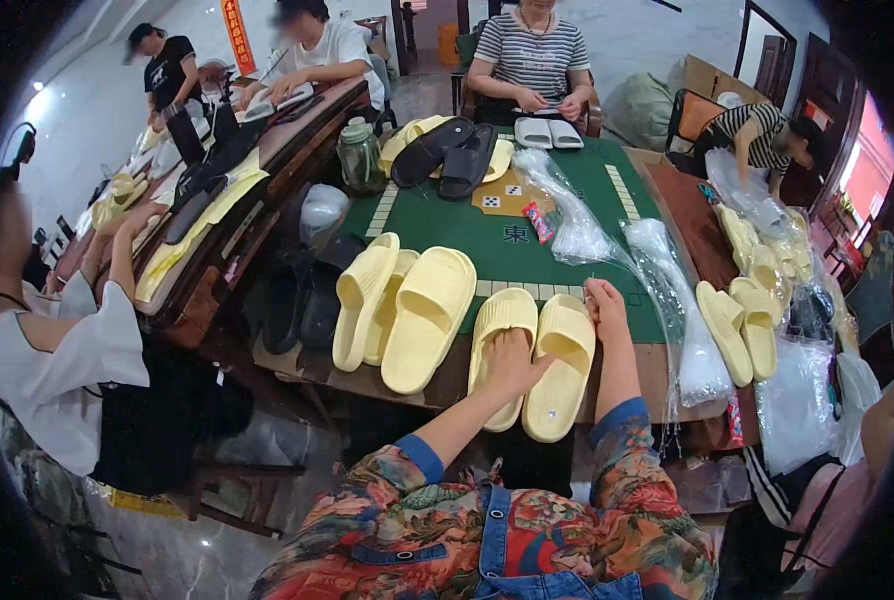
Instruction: The person pairs slippers by threading plastic tag fasteners through each pair by hand, secures them together, and arranges the finished slippers on the table.
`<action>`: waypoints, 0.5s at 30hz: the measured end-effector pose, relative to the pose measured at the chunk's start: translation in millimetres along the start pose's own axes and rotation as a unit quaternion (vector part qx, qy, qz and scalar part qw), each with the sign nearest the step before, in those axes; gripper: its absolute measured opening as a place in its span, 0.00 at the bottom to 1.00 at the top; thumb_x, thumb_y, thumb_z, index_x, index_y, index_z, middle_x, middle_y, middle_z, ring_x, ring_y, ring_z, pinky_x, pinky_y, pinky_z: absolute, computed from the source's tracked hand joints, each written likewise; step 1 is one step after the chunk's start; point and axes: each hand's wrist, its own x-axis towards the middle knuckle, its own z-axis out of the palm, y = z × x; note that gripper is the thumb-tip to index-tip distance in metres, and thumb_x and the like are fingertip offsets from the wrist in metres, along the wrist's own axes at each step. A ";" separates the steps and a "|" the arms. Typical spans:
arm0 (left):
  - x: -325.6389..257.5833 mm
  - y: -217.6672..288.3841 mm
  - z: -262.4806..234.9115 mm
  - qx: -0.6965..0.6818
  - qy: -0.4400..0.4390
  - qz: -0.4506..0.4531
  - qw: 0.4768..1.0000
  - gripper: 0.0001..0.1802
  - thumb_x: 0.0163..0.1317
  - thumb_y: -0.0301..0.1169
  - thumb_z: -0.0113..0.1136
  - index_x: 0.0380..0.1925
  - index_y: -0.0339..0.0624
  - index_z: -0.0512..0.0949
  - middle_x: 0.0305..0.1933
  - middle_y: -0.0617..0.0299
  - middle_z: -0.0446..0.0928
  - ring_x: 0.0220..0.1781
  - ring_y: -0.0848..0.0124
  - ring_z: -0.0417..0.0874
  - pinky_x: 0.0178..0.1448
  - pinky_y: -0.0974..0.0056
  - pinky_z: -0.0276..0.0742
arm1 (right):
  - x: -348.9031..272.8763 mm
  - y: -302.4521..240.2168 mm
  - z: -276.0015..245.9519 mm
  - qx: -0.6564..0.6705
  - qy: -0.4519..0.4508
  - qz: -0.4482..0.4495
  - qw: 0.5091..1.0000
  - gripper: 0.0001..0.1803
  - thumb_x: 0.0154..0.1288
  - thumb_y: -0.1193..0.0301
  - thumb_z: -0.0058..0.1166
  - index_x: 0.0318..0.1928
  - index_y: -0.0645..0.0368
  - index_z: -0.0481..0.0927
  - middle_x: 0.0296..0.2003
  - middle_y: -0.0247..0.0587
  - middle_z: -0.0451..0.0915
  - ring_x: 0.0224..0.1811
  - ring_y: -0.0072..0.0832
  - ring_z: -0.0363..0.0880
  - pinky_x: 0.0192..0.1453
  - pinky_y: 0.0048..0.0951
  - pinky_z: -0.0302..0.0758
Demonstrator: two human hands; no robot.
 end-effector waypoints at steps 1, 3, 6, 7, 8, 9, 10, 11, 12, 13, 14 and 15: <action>4.1 5.8 -0.6 0.053 -0.020 -0.011 0.998 0.34 0.51 0.53 0.56 0.39 0.26 0.69 0.43 0.36 0.69 0.49 0.42 0.68 0.55 0.47 0.61 | -0.2 -0.6 1.2 0.004 0.000 0.001 1.000 0.06 0.58 0.68 0.57 0.31 0.55 0.77 0.23 0.26 0.72 0.15 0.09 0.59 0.15 0.12 0.49; 10.6 1.1 8.2 0.089 0.001 -0.017 0.996 0.30 0.53 0.51 0.54 0.35 0.27 0.72 0.41 0.38 0.71 0.47 0.45 0.69 0.53 0.46 0.61 | -1.5 -1.0 4.4 -0.005 -0.010 0.005 1.000 0.06 0.58 0.68 0.57 0.30 0.56 0.77 0.22 0.25 0.71 0.16 0.09 0.60 0.15 0.12 0.48; 12.8 -5.6 18.8 0.106 0.060 0.004 0.993 0.21 0.54 0.43 0.52 0.31 0.32 0.74 0.38 0.43 0.73 0.44 0.49 0.70 0.49 0.47 0.60 | -7.4 -1.7 8.2 0.003 0.021 -0.023 1.000 0.07 0.58 0.68 0.57 0.28 0.58 0.78 0.20 0.25 0.71 0.18 0.08 0.61 0.17 0.13 0.52; 12.6 -5.9 20.4 0.106 0.057 0.005 0.993 0.21 0.54 0.43 0.52 0.31 0.32 0.74 0.38 0.43 0.73 0.44 0.49 0.70 0.49 0.47 0.60 | -7.1 0.6 6.1 0.005 0.024 -0.022 0.999 0.07 0.58 0.68 0.57 0.28 0.58 0.78 0.20 0.25 0.71 0.18 0.08 0.61 0.17 0.13 0.52; 12.7 -6.2 21.9 0.108 0.055 0.004 0.993 0.20 0.54 0.43 0.52 0.31 0.33 0.74 0.38 0.43 0.73 0.44 0.50 0.70 0.49 0.46 0.60 | -5.3 2.9 5.5 -0.045 0.058 -0.069 0.995 0.07 0.58 0.68 0.57 0.28 0.58 0.78 0.20 0.25 0.72 0.19 0.09 0.62 0.20 0.14 0.56; 12.0 -6.6 23.2 0.110 0.054 0.003 0.992 0.20 0.53 0.43 0.53 0.31 0.33 0.74 0.38 0.43 0.73 0.44 0.50 0.70 0.50 0.46 0.60 | -3.8 5.0 4.9 -0.096 0.091 -0.115 0.985 0.08 0.58 0.68 0.57 0.28 0.59 0.79 0.20 0.25 0.72 0.21 0.09 0.64 0.22 0.14 0.59; 11.7 -6.3 21.7 0.111 0.052 0.003 0.992 0.20 0.53 0.43 0.53 0.31 0.33 0.74 0.38 0.43 0.73 0.44 0.50 0.70 0.50 0.46 0.60 | -1.3 7.6 5.0 -0.113 0.086 -0.147 0.979 0.09 0.58 0.68 0.58 0.28 0.61 0.79 0.21 0.26 0.74 0.24 0.11 0.67 0.28 0.16 0.64; 10.6 -5.6 20.4 0.101 0.053 0.007 0.993 0.20 0.53 0.43 0.53 0.31 0.33 0.74 0.38 0.44 0.73 0.44 0.50 0.70 0.50 0.46 0.59 | -1.5 10.2 3.4 -0.111 0.087 -0.146 0.979 0.09 0.58 0.68 0.58 0.28 0.61 0.79 0.21 0.26 0.74 0.24 0.11 0.67 0.28 0.16 0.64; 9.7 -4.8 19.0 0.091 0.054 0.010 0.994 0.21 0.53 0.44 0.53 0.32 0.33 0.74 0.38 0.45 0.73 0.44 0.51 0.70 0.51 0.46 0.59 | -2.5 12.2 0.8 -0.204 0.042 -0.130 0.969 0.08 0.58 0.68 0.57 0.28 0.61 0.80 0.22 0.26 0.75 0.25 0.11 0.68 0.29 0.16 0.65; 9.3 -5.3 18.3 0.092 0.054 0.009 0.994 0.21 0.53 0.44 0.53 0.32 0.33 0.74 0.38 0.45 0.73 0.44 0.51 0.70 0.51 0.46 0.59 | -3.1 13.0 1.3 -0.294 -0.005 -0.113 0.949 0.08 0.58 0.69 0.57 0.29 0.62 0.80 0.23 0.27 0.76 0.25 0.12 0.69 0.31 0.17 0.66; 8.8 -5.6 18.0 0.089 0.069 0.013 0.994 0.22 0.53 0.45 0.54 0.33 0.34 0.73 0.38 0.45 0.73 0.45 0.51 0.70 0.51 0.46 0.59 | -3.0 12.9 1.4 -0.323 0.002 -0.118 0.939 0.08 0.58 0.70 0.57 0.29 0.63 0.80 0.25 0.28 0.77 0.27 0.13 0.70 0.32 0.17 0.67; 8.5 -6.0 17.8 0.086 0.085 0.017 0.993 0.23 0.52 0.45 0.54 0.34 0.34 0.73 0.39 0.46 0.73 0.45 0.51 0.70 0.51 0.47 0.59 | -0.8 12.0 1.9 -0.323 0.002 -0.117 0.939 0.08 0.58 0.70 0.57 0.29 0.63 0.80 0.25 0.28 0.77 0.27 0.13 0.70 0.32 0.17 0.67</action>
